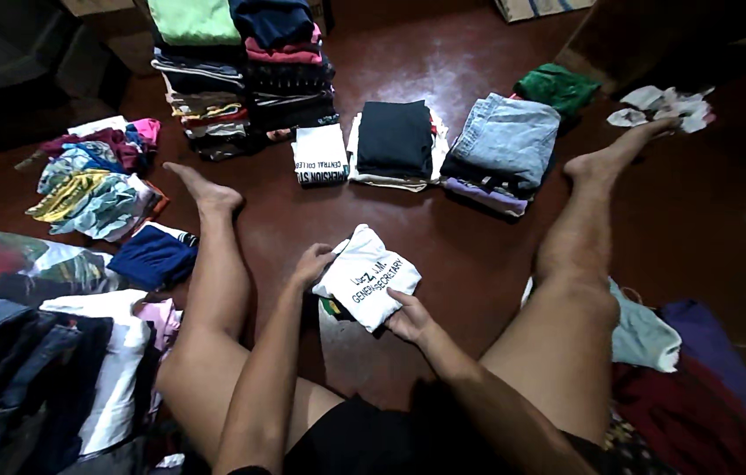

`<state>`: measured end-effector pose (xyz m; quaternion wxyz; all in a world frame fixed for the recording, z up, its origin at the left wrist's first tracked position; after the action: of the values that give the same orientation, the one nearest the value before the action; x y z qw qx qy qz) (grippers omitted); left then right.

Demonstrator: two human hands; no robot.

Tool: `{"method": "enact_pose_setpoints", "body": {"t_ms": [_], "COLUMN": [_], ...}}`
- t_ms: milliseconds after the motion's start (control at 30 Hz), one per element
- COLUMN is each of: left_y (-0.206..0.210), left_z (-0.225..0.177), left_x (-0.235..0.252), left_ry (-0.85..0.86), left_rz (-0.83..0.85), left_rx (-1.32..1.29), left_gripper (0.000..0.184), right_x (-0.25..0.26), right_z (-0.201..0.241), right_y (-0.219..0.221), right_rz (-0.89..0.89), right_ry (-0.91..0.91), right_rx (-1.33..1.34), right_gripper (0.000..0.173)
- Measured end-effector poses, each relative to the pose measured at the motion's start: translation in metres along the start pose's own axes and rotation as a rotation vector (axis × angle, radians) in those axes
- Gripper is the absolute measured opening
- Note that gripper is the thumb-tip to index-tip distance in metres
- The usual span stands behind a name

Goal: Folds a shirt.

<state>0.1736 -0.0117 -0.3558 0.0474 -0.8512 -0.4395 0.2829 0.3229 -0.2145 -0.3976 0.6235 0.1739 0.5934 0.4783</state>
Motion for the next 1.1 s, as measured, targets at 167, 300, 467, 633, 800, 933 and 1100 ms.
{"method": "enact_pose_setpoints", "body": {"t_ms": [167, 300, 467, 633, 800, 933, 1100], "left_y": [-0.028, -0.012, 0.005, -0.004, -0.006, -0.019, -0.021], "left_z": [0.007, -0.012, -0.004, -0.002, -0.01, -0.023, -0.007], "left_x": [-0.026, -0.051, -0.047, -0.058, -0.066, -0.072, -0.046], "left_ry": [0.057, 0.118, 0.066, 0.018, 0.159, 0.29, 0.328], "left_rz": [-0.176, -0.099, 0.061, 0.207, 0.213, 0.109, -0.055], "left_rx": [-0.073, 0.3, 0.584, 0.58, 0.427, 0.35, 0.21], "left_gripper": [0.041, 0.044, 0.062, 0.052, 0.035, 0.035, 0.027], "right_x": [-0.011, -0.014, -0.057, -0.047, 0.046, 0.05, 0.057], "right_z": [0.014, -0.008, -0.002, 0.096, 0.106, 0.117, 0.122], "right_y": [0.028, -0.005, 0.005, 0.083, 0.093, 0.114, 0.115], "right_rz": [0.042, -0.298, -0.196, -0.299, -0.059, 0.106, 0.117], "right_ry": [-0.075, 0.015, 0.341, -0.404, -0.535, -0.569, -0.576], "right_rx": [-0.011, -0.154, -1.336, -1.782, -2.012, -1.902, -1.843], "right_gripper": [0.032, 0.046, 0.041, 0.032, 0.051, 0.017, 0.017]}}
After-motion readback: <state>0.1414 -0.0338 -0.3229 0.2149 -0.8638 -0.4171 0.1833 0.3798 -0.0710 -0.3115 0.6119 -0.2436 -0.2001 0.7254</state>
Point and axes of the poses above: each hand's wrist, its own x-axis towards the middle knuckle, its own y-axis out of the palm, z = x × y, the point moved 7 cm from there along x, towards the middle knuckle, and after that the axes turned 5 degrees about y, right-handed, at the moved point
